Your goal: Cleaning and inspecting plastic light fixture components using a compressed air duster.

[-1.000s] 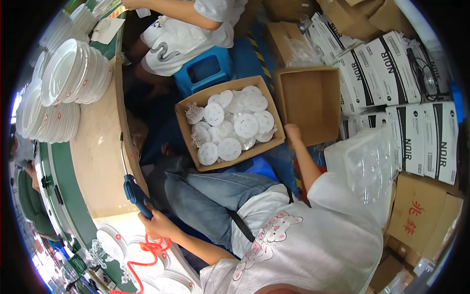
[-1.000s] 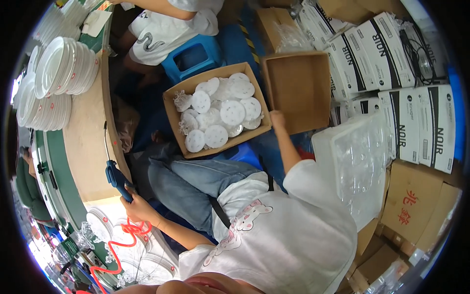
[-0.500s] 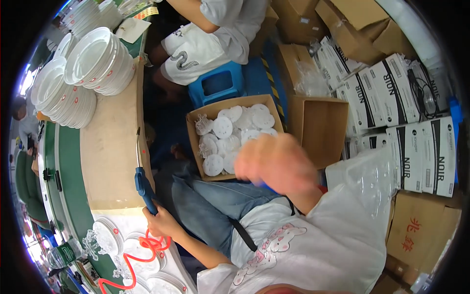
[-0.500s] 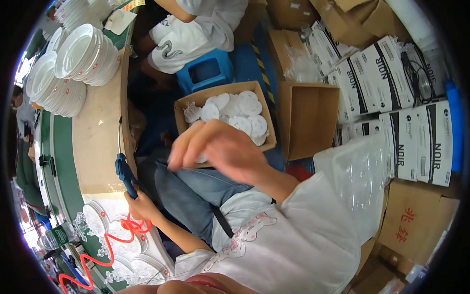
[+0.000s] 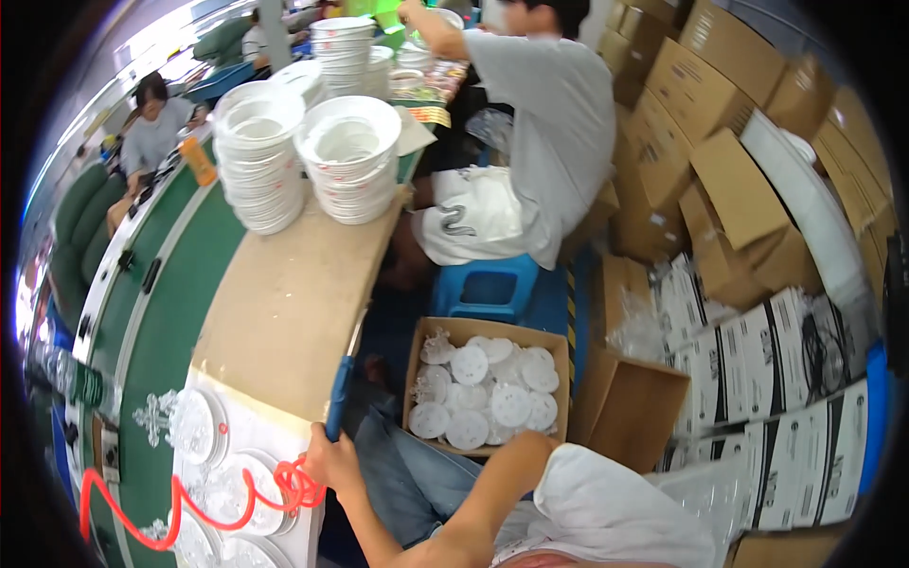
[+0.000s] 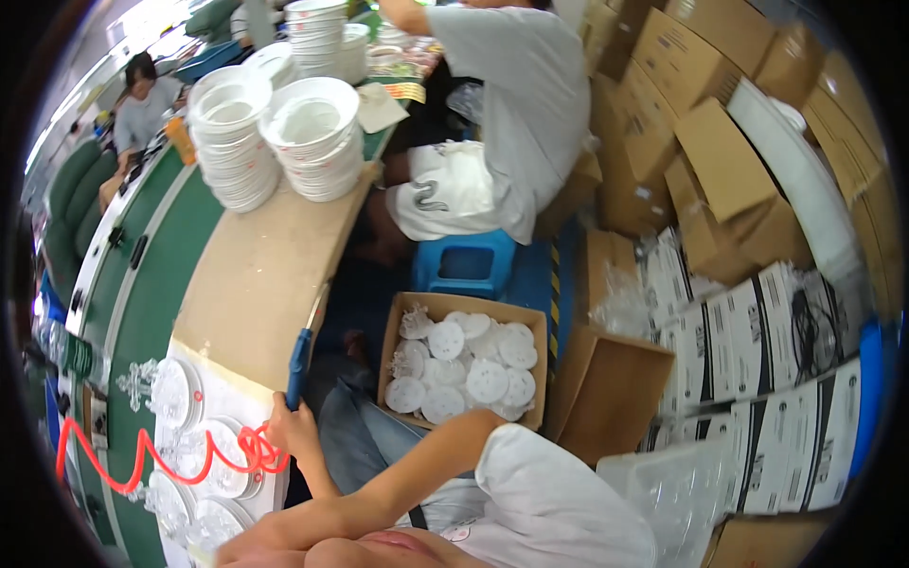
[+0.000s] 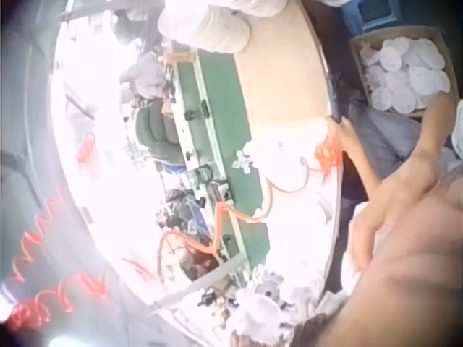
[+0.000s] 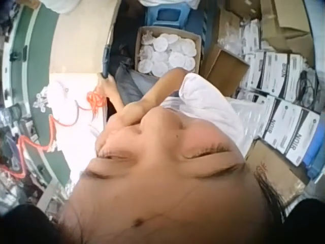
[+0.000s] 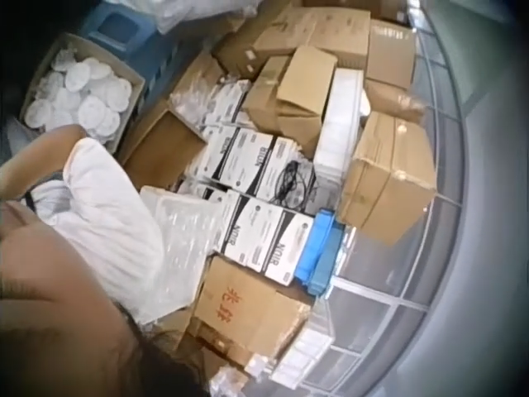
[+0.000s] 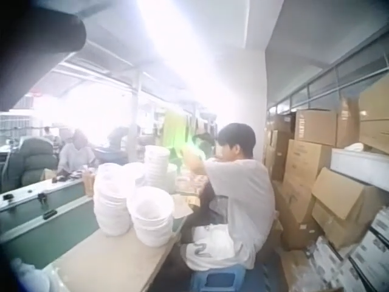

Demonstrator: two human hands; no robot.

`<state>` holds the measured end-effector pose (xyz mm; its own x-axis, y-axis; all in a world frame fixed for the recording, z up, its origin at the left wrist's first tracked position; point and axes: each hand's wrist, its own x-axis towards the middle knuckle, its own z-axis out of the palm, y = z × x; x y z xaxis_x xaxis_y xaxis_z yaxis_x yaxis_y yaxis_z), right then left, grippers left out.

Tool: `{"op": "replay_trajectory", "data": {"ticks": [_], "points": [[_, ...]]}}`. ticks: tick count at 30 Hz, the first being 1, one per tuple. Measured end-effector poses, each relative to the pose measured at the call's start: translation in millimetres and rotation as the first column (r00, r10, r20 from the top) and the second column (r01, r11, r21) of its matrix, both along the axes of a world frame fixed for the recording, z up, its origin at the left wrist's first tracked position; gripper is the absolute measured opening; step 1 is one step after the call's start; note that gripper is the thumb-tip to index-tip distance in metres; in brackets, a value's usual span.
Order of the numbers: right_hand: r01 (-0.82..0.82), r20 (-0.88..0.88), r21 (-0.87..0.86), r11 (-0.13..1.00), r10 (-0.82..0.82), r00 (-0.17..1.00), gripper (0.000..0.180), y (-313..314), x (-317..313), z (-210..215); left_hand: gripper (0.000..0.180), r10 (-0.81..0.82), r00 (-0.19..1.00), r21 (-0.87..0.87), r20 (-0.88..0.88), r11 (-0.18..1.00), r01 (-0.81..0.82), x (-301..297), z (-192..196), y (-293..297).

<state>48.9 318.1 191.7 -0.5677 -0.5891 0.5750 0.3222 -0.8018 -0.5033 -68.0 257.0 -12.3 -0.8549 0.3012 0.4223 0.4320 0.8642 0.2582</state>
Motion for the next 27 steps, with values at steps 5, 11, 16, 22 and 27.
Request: {"op": "replay_trajectory", "data": {"ticks": [5,11,16,22,27], "points": [[0.416,-0.211,0.221,0.882,-0.373,0.903,0.037,14,23,-37,0.013,-0.058,0.998,0.133,-0.009,0.989,0.059,-2,-1,-4],[0.538,-0.211,0.841,0.064,-0.876,0.434,0.033,48,49,-194,0.016,-0.1,0.983,0.19,0.155,0.979,0.069,6,14,-5],[0.45,-0.094,0.893,-0.002,-0.979,0.182,0.035,40,37,-255,0.016,-0.102,0.982,0.191,0.157,0.979,0.072,6,10,-8],[0.737,0.127,0.474,0.482,-0.865,0.485,0.032,47,-3,-145,0.021,-0.141,0.978,0.163,0.152,0.98,0.115,4,3,-8],[0.257,-0.001,0.163,0.953,-0.26,0.966,0.041,15,-29,-21,0.023,-0.107,0.98,0.126,0.166,0.988,0.087,2,6,-17]]}}
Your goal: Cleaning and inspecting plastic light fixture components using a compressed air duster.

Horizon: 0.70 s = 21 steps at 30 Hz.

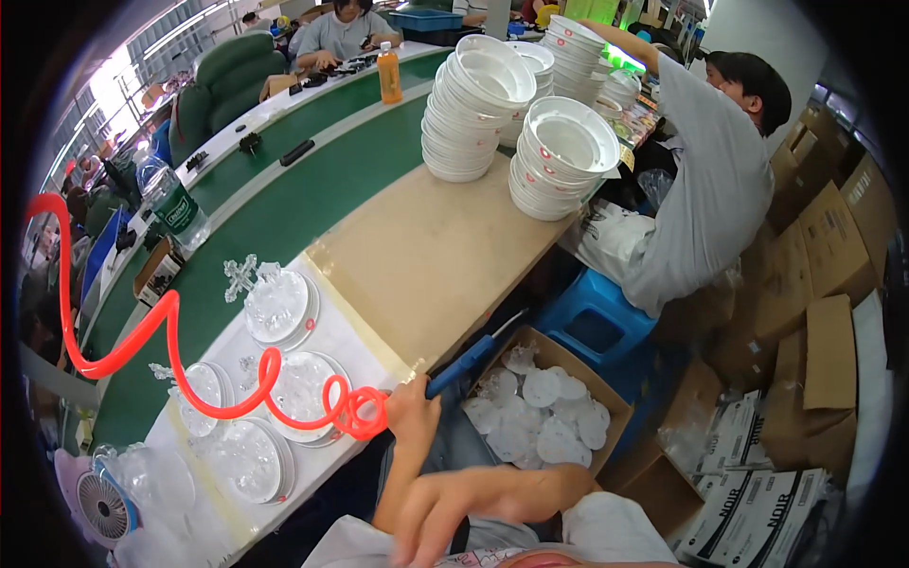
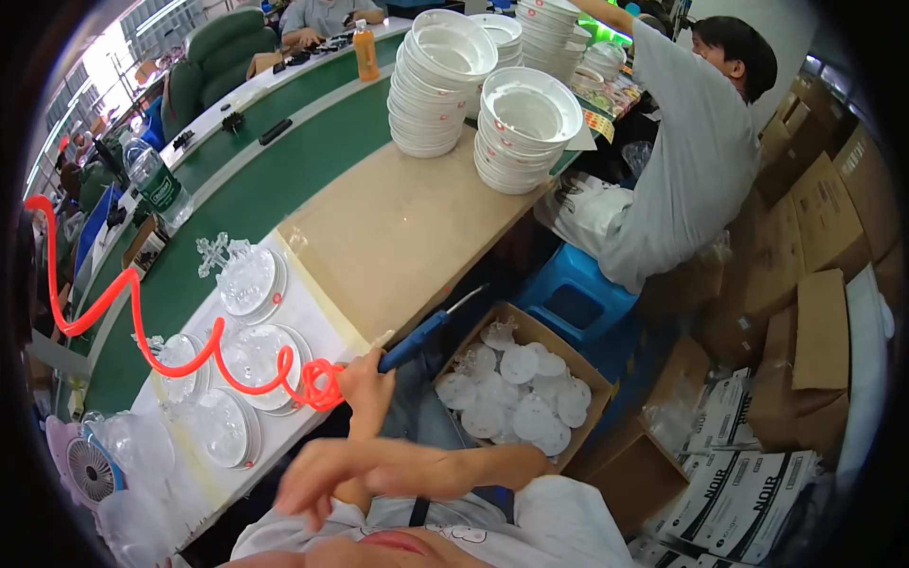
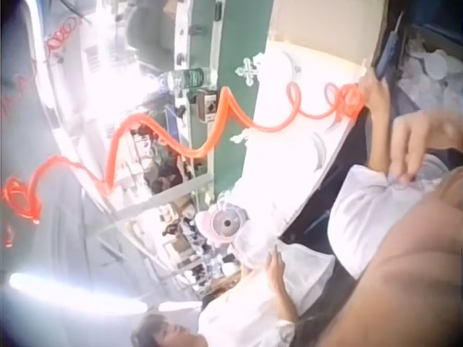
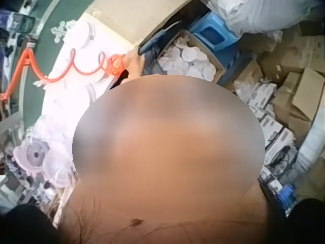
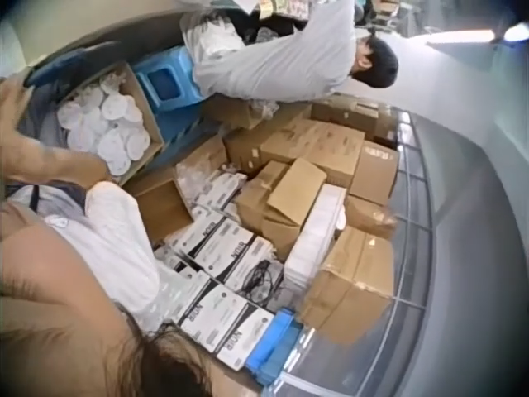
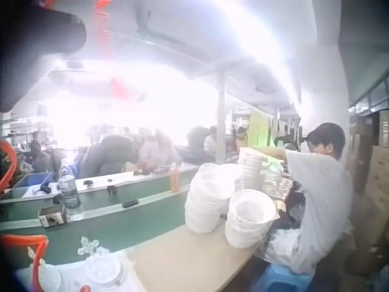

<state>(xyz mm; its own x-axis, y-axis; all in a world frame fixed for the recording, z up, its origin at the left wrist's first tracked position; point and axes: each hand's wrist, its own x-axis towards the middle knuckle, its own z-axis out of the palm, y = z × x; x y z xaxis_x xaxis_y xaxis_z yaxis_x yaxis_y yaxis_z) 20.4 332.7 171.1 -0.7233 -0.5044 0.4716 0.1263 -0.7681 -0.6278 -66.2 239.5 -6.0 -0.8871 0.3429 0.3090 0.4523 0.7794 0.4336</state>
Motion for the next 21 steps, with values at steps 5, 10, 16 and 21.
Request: {"op": "replay_trajectory", "data": {"ticks": [5,10,16,21], "points": [[-0.209,-0.198,-0.023,0.978,0.2,0.96,0.044,-21,-2,-1,0.016,0.011,0.998,0.114,-0.065,0.993,-0.004,0,-6,15],[-0.143,-0.306,0.075,0.987,0.159,0.939,0.033,-4,-6,-29,0.019,-0.011,1.0,0.046,0.0,0.999,0.011,3,-2,6],[-0.028,-0.075,-0.048,0.998,0.024,0.997,0.022,-7,-12,-10,0.019,-0.017,1.0,0.038,-0.006,0.999,0.017,3,-4,6],[-0.216,-0.008,-0.206,0.955,0.219,0.976,0.024,-17,-13,2,0.019,-0.004,0.997,0.092,-0.075,0.996,0.011,0,-10,9]]}}
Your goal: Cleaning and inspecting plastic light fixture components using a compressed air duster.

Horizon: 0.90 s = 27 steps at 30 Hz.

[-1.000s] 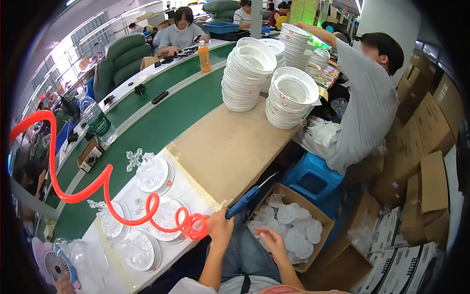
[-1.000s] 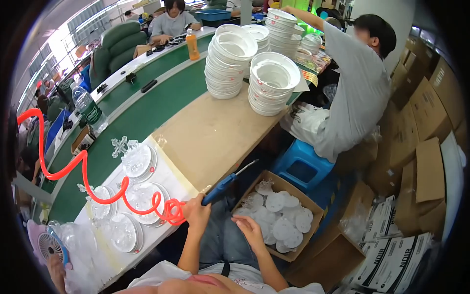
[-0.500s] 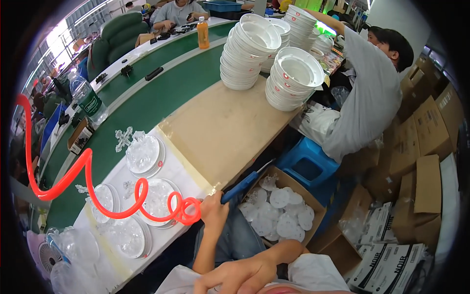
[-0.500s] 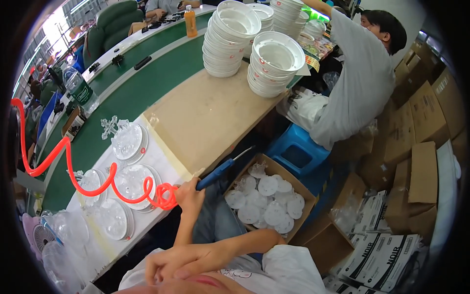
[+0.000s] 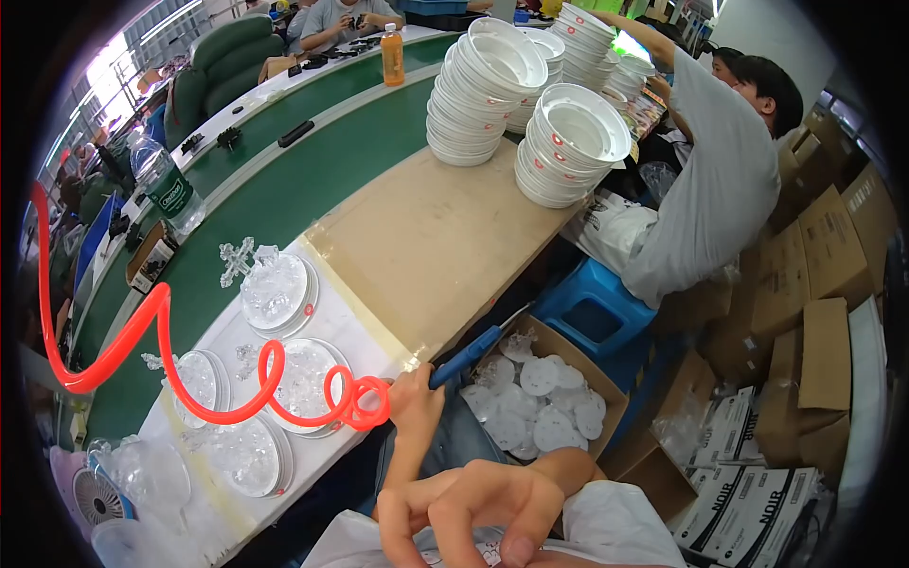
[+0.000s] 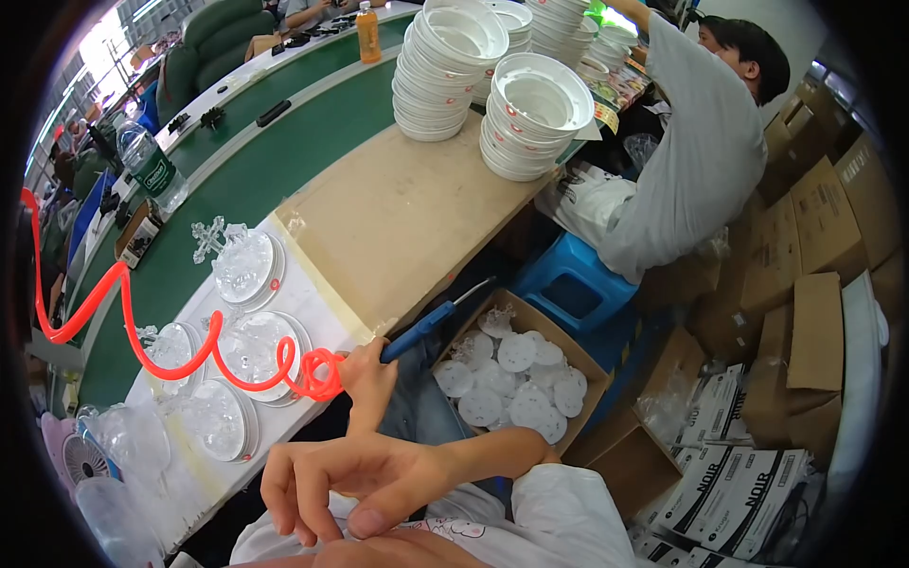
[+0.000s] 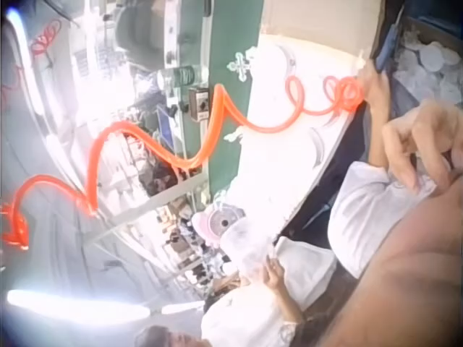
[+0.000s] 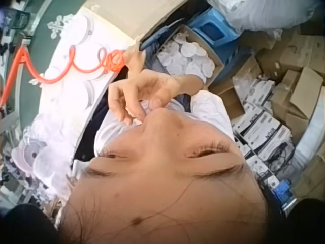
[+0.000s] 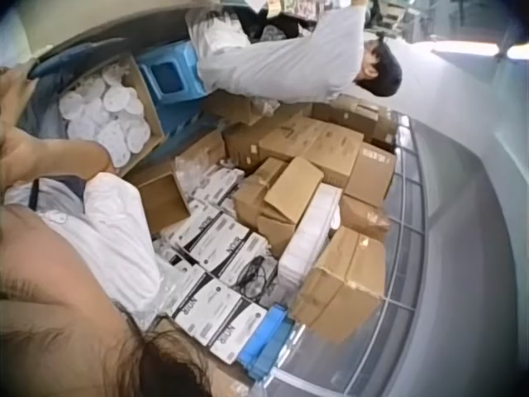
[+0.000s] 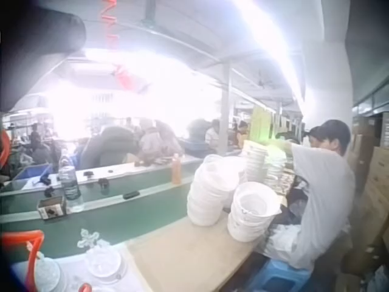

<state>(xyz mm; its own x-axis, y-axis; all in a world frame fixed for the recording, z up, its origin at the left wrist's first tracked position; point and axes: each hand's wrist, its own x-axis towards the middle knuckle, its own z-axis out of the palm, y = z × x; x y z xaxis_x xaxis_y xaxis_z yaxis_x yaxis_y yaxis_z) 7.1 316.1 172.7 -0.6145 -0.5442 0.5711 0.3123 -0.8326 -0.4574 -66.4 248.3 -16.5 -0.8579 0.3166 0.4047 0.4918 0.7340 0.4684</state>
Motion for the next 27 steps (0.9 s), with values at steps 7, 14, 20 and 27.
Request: {"op": "replay_trajectory", "data": {"ticks": [7,14,20,27], "points": [[0.097,0.02,-0.038,0.995,-0.096,0.995,0.024,-3,1,-4,0.018,0.0,1.0,-0.001,0.012,1.0,0.0,0,1,-2],[0.111,-0.009,-0.115,0.987,-0.113,0.994,0.022,-5,2,-12,0.017,-0.002,1.0,-0.001,-0.015,1.0,0.002,1,4,-2],[0.12,0.022,-0.111,0.987,-0.118,0.993,0.021,-3,3,-12,0.014,-0.012,1.0,-0.018,-0.022,1.0,0.012,1,8,0],[0.143,0.021,-0.105,0.984,-0.142,0.99,0.018,-4,4,-11,0.013,-0.026,0.999,-0.025,-0.028,0.999,0.026,1,9,-2]]}}
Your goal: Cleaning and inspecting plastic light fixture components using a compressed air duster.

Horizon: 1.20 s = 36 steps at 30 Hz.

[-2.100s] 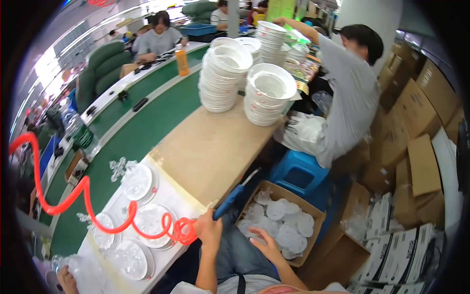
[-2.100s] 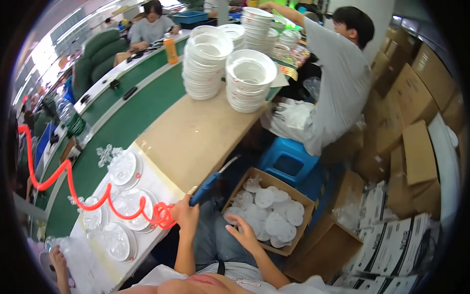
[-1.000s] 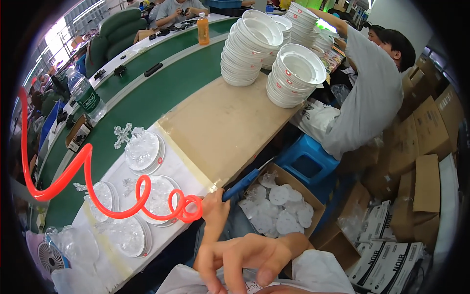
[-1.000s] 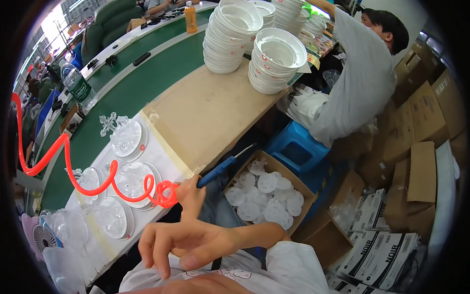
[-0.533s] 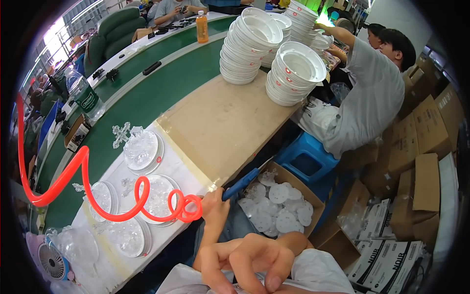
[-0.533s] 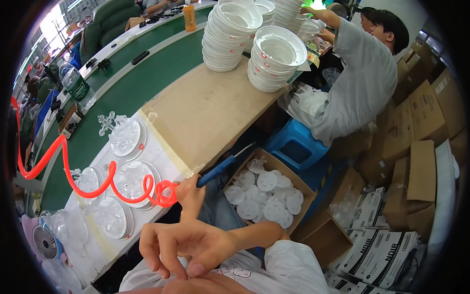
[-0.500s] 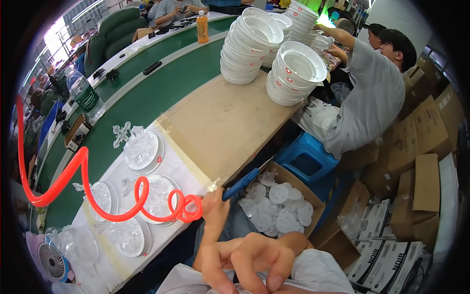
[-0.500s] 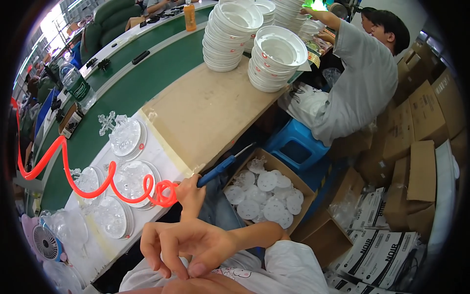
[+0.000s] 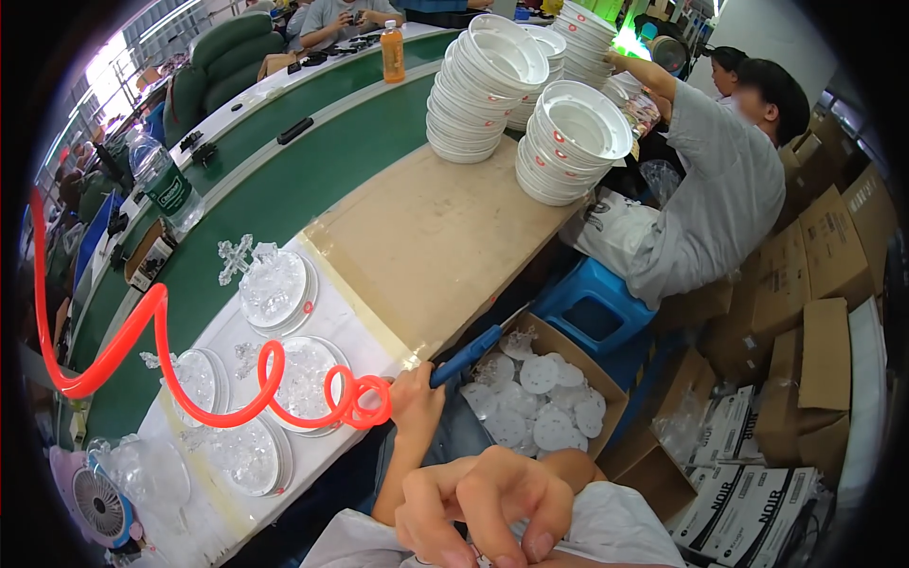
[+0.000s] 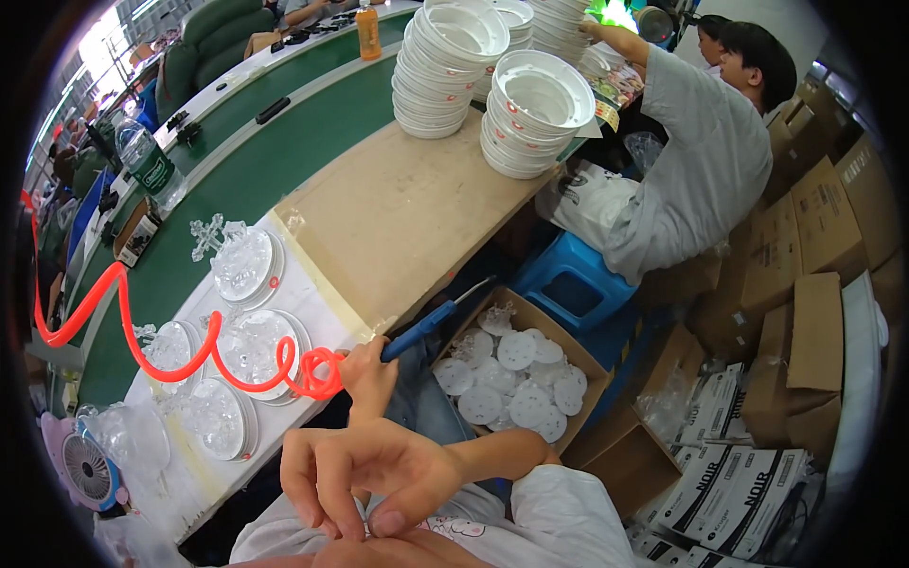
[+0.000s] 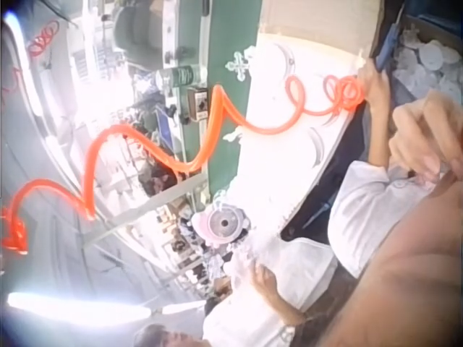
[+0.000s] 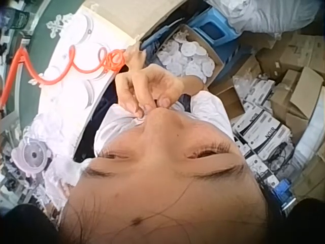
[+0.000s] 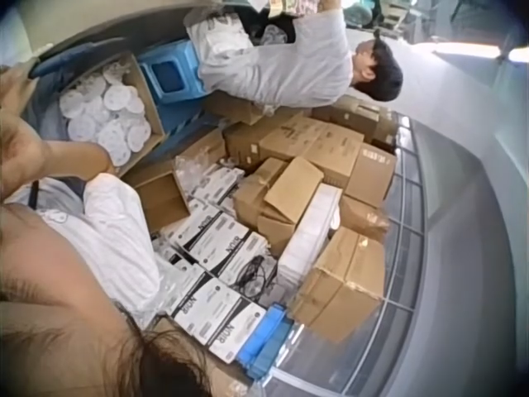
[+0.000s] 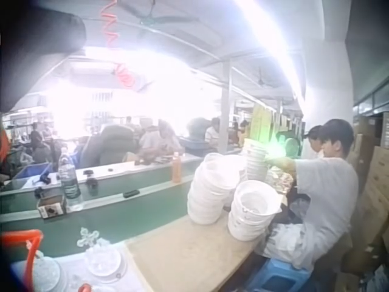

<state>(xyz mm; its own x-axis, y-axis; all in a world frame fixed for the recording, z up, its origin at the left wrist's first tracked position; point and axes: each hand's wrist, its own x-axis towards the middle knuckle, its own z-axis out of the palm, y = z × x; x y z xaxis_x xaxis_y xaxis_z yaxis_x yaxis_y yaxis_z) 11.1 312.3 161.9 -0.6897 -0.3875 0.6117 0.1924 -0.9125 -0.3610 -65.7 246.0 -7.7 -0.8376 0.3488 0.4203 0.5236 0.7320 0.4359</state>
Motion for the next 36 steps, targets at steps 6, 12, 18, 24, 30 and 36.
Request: {"op": "replay_trajectory", "data": {"ticks": [6,12,18,24,30,36], "points": [[0.271,-0.177,0.066,0.96,-0.257,0.95,0.027,12,-4,-17,0.013,-0.024,1.0,0.023,0.011,0.999,0.023,0,-3,5],[0.709,0.001,0.693,0.131,-0.983,0.182,0.023,45,24,-134,0.015,-0.037,0.996,-0.011,0.077,0.999,0.038,1,3,-4],[0.345,0.252,0.893,0.289,-0.956,0.15,0.065,50,51,-208,0.016,-0.179,0.98,0.093,0.085,0.981,0.171,12,-4,22],[0.568,0.272,0.782,0.259,-0.96,0.063,0.057,45,19,-159,0.018,-0.431,0.872,0.253,0.231,0.892,0.374,28,22,46],[0.604,0.372,0.733,0.313,-0.928,0.028,0.059,55,-2,-143,0.025,-0.432,0.9,0.217,0.067,0.886,0.409,25,49,45],[0.682,0.698,0.441,0.584,-0.701,0.149,0.048,104,-19,-147,0.035,-0.609,0.772,0.252,-0.181,0.73,0.635,43,118,7]]}}
